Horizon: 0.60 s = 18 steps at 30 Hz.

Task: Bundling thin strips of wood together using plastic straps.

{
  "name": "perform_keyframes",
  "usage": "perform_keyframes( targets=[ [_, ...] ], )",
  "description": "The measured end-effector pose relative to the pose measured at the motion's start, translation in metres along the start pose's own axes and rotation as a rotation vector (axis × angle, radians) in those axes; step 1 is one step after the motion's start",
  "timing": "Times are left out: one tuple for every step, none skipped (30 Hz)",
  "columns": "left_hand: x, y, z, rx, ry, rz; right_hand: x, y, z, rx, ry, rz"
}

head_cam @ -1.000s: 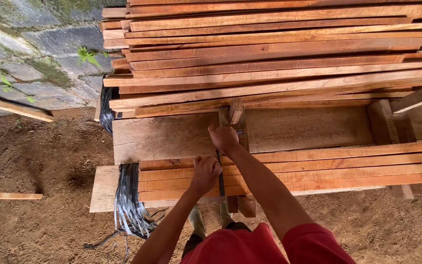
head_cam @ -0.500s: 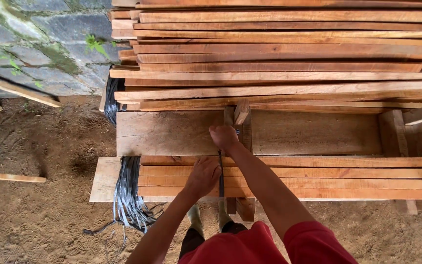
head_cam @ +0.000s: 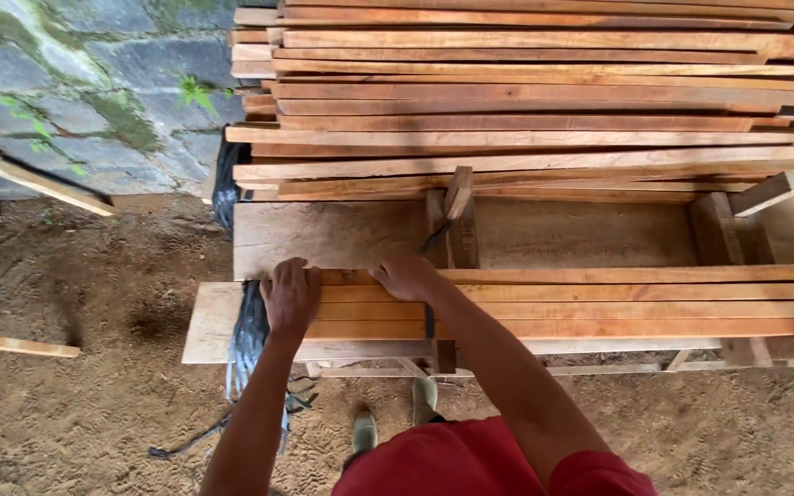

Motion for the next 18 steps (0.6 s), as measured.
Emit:
perform_keyframes(
  targets=[
    [-0.001, 0.008, 0.007, 0.001, -0.005, -0.006, -0.006, 0.012, -0.005, 0.001, -0.008, 0.001],
    [-0.005, 0.031, 0.005, -0.152, 0.083, 0.229, -0.011, 0.022, -0.003, -0.196, -0.104, -0.022],
    [-0.013, 0.048, -0.001, -0.311, 0.175, 0.463, -0.019, 0.029, -0.001, -0.395, -0.198, -0.053],
    [-0.014, 0.056, -0.010, -0.315, 0.174, 0.455, -0.017, 0.023, -0.014, -0.397, -0.205, -0.059],
    [-0.027, 0.068, -0.032, -0.555, 0.347, 0.660, -0.016, 0.022, -0.017, -0.451, -0.363, -0.057],
    [-0.041, 0.075, -0.053, -0.796, 0.524, 0.860, -0.017, 0.021, -0.021, -0.503, -0.521, -0.055],
    [-0.042, 0.074, -0.053, -0.795, 0.526, 0.855, -0.019, 0.023, -0.029, -0.503, -0.525, -0.060],
    [-0.040, 0.072, -0.053, -0.819, 0.499, 0.845, -0.024, 0.029, -0.031, -0.518, -0.642, -0.036],
    [-0.037, 0.068, -0.054, -0.846, 0.472, 0.834, -0.029, 0.032, -0.030, -0.536, -0.760, -0.012],
    [-0.035, 0.066, -0.054, -0.848, 0.475, 0.827, -0.035, 0.036, -0.033, -0.538, -0.764, -0.017],
    [-0.036, 0.067, -0.055, -0.857, 0.469, 0.845, -0.045, 0.040, -0.034, -0.496, -0.843, -0.017],
    [-0.038, 0.067, -0.057, -0.866, 0.463, 0.863, -0.055, 0.043, -0.035, -0.454, -0.922, -0.017],
    [-0.038, 0.068, -0.060, -0.870, 0.465, 0.858, -0.060, 0.044, -0.037, -0.457, -0.925, -0.020],
    [-0.038, 0.070, -0.063, -0.868, 0.460, 0.868, -0.064, 0.045, -0.039, -0.444, -0.921, -0.021],
    [-0.038, 0.072, -0.067, -0.868, 0.451, 0.878, -0.066, 0.044, -0.040, -0.432, -0.918, -0.019],
    [-0.035, 0.072, -0.075, -0.873, 0.450, 0.873, -0.067, 0.042, -0.040, -0.436, -0.923, -0.018],
    [-0.036, 0.075, -0.084, -0.862, 0.464, 0.894, -0.071, 0.042, -0.042, -0.460, -0.960, -0.008],
    [-0.038, 0.079, -0.093, -0.851, 0.478, 0.915, -0.074, 0.042, -0.045, -0.483, -0.998, 0.002]
  ],
)
Point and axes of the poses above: each hand's wrist, its own x-axis towards the middle knuckle, its own z-axis out of the back of the hand, y = z × x, the point moved 7 cm from there along x, towards the middle knuckle, and after that the axes turned 7 degrees about -y, right-handed, at the moved point
